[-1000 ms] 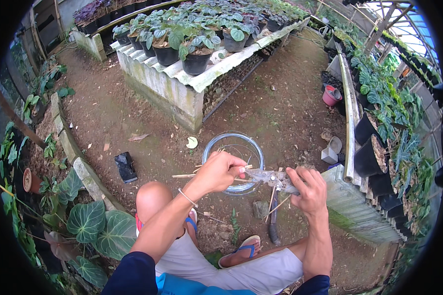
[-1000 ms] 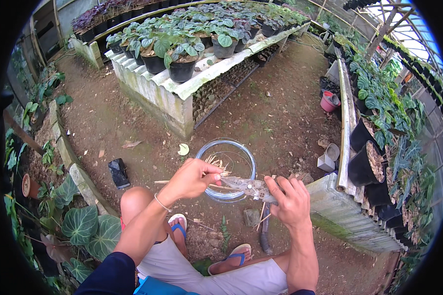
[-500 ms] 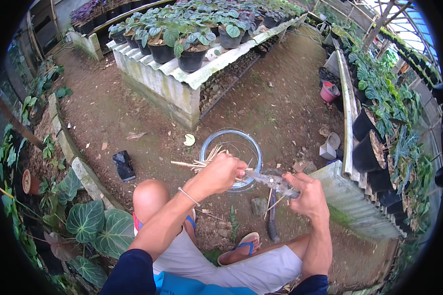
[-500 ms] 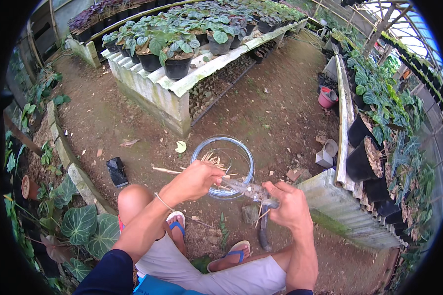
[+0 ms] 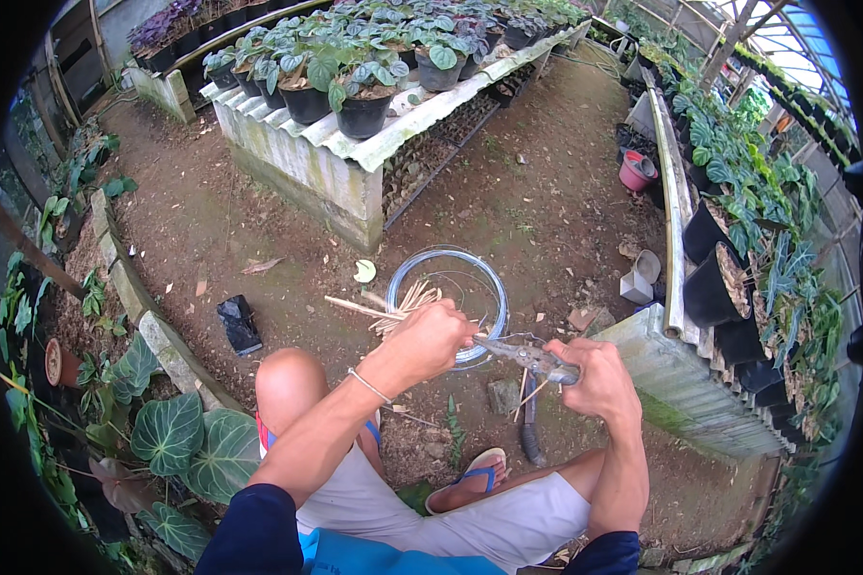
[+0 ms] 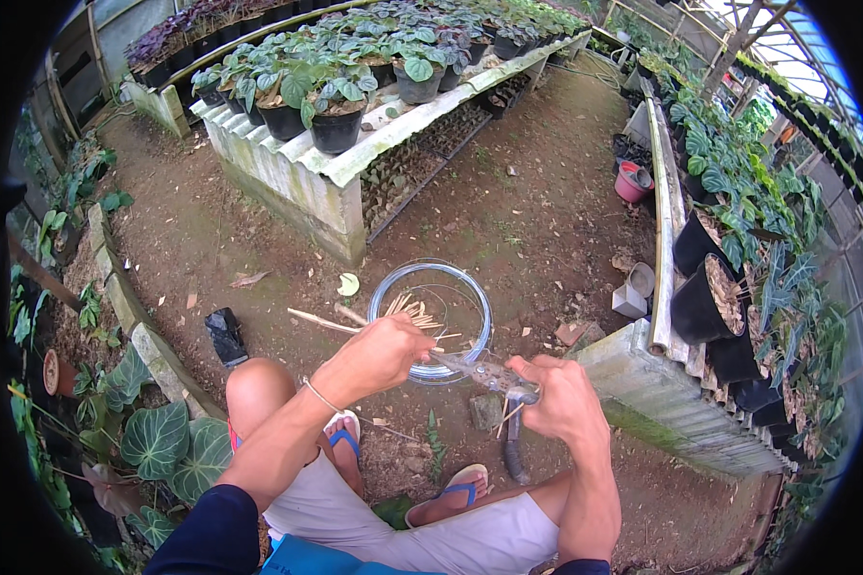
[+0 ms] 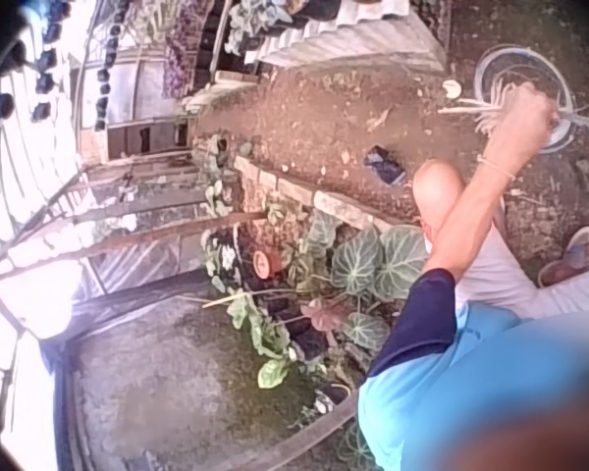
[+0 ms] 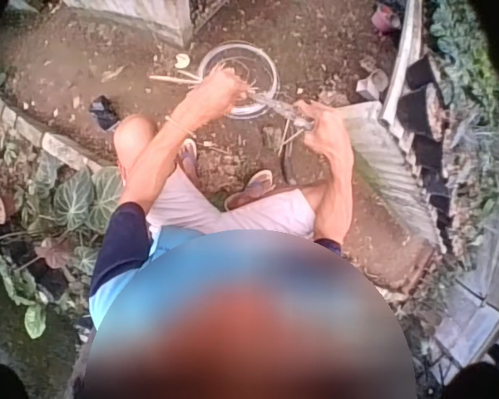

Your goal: The person sits on the ground in a greenhouse and assembles wire plant stakes. They wrap thin wire around wooden sticks, twist the wire to secure it, and use pliers to cut the wire. The person repeats this process for several sticks.

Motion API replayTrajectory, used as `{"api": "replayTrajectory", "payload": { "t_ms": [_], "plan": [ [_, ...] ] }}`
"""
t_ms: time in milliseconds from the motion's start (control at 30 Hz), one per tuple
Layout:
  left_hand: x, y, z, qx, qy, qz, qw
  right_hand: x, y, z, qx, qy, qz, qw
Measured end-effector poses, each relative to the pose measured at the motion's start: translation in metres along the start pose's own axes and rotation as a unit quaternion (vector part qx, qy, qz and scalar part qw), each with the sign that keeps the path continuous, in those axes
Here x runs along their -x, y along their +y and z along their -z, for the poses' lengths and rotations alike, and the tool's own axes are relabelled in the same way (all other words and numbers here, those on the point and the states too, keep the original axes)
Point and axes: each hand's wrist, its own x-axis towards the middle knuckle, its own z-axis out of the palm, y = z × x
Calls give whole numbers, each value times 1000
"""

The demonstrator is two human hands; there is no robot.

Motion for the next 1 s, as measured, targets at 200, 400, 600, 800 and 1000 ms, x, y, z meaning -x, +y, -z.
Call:
{"api": "replayTrajectory", "payload": {
  "t_ms": [200,400,600,800,1000],
  "plan": [
    [2,2,-9,-35,-49,-26,998,0,10,12,-86,-194,-126,969],
    [-1,6,-6,-12,-103,74,992,-4,13,11,-104,-201,-37,973],
    [-4,5,6,80,-57,142,985,-2,1,6,47,-46,40,997],
    [-4,9,16,95,-54,156,982,0,-8,12,158,64,81,982],
    [-7,16,30,139,-87,170,972,-2,-4,7,147,73,75,984]
  ]
}}
